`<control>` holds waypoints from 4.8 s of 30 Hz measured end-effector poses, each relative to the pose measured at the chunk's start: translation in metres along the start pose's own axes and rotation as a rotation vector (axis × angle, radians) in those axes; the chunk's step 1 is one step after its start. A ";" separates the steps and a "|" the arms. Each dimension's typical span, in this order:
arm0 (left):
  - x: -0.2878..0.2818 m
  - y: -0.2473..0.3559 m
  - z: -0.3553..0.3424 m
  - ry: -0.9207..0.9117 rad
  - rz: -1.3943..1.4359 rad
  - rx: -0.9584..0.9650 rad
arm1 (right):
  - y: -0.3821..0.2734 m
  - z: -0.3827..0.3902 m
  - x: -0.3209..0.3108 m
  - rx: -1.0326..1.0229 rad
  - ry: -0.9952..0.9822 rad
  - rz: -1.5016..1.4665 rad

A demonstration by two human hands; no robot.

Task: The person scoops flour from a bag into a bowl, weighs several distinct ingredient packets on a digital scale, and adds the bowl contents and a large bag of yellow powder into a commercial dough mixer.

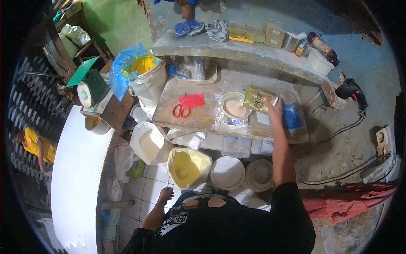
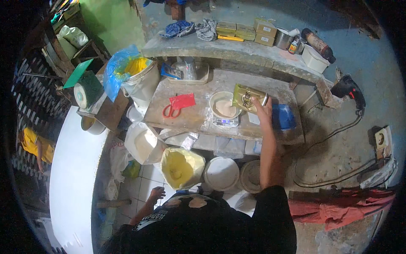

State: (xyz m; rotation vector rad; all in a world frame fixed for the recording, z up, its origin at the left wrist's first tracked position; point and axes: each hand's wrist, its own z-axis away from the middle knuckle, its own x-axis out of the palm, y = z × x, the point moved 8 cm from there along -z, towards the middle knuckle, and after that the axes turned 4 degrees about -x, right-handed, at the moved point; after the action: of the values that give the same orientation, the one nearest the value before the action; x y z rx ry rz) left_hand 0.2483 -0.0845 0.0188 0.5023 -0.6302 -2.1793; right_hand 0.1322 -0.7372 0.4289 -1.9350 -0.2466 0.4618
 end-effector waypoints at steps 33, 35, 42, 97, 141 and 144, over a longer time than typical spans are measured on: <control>-0.003 -0.004 -0.002 -0.034 0.055 0.022 | 0.028 -0.022 0.012 -0.041 -0.015 0.052; -0.001 0.001 0.001 -0.041 0.054 0.035 | 0.030 -0.020 0.006 -0.051 -0.013 0.047; -0.008 -0.007 -0.004 -0.016 -0.002 0.024 | 0.031 -0.017 0.005 -0.029 0.010 0.042; -0.016 -0.003 -0.008 -0.041 0.049 0.048 | 0.058 -0.009 -0.012 0.207 0.041 -0.077; -0.025 0.002 -0.009 -0.038 0.082 0.068 | 0.026 -0.010 0.010 0.044 0.012 0.069; -0.023 0.005 -0.009 -0.013 0.071 0.064 | 0.047 -0.015 0.002 0.104 0.052 -0.175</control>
State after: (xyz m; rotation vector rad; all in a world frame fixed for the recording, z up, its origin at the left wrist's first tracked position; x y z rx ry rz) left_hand 0.2697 -0.0718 0.0173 0.4925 -0.7160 -2.1027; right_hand 0.1389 -0.7676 0.3907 -1.8034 -0.3487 0.3020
